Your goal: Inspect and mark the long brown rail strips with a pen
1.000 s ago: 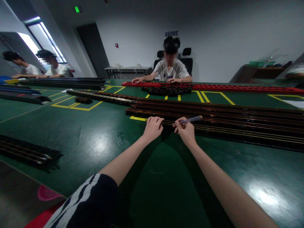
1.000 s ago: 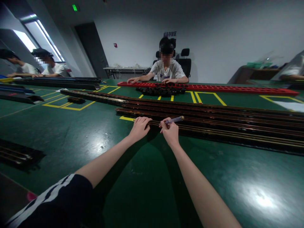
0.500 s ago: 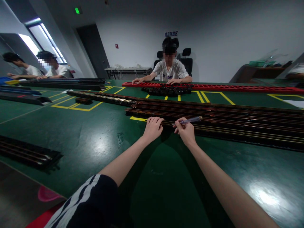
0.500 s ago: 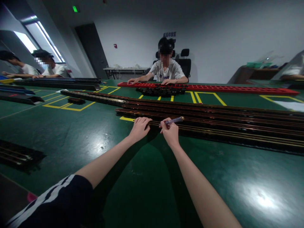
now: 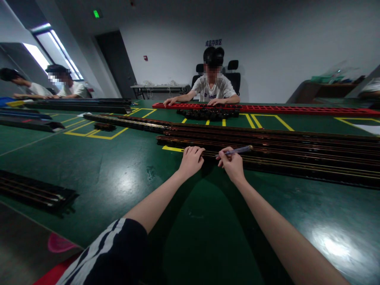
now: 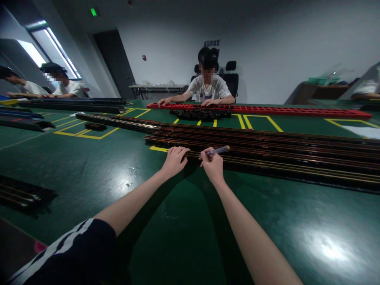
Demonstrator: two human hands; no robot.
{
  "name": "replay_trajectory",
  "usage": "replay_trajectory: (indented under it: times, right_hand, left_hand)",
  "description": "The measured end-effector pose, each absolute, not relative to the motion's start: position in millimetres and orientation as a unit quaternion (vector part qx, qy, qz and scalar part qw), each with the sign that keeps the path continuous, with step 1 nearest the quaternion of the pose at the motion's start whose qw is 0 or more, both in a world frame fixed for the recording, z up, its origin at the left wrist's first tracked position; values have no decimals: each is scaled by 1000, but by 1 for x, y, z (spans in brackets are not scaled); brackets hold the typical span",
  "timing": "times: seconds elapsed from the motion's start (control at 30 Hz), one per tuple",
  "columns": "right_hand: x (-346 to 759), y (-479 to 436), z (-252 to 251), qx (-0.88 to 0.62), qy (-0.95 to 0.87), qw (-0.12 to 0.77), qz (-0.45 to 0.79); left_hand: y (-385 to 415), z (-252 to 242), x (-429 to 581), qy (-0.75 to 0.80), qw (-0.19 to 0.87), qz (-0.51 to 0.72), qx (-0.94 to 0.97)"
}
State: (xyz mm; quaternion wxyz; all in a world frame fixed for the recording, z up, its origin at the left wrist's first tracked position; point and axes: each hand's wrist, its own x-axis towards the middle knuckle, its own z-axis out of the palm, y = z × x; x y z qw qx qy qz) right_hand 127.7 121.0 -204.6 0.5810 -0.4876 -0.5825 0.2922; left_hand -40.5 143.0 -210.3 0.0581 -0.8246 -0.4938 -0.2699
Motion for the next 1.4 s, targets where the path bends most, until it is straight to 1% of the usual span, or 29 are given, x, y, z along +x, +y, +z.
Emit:
replay_trajectory:
  times: [0.7, 1.0, 1.4]
  right_hand:
    - [127, 121, -204, -477, -566, 598, 308]
    - [128, 120, -204, -472, -573, 597, 305]
    - [128, 120, -203, -481, -581, 587, 296]
  left_hand:
    - [144, -211, -39, -501, 60, -262, -823]
    - [145, -213, -40, -493, 76, -265, -825]
    - [141, -210, -37, -499, 89, -236, -829]
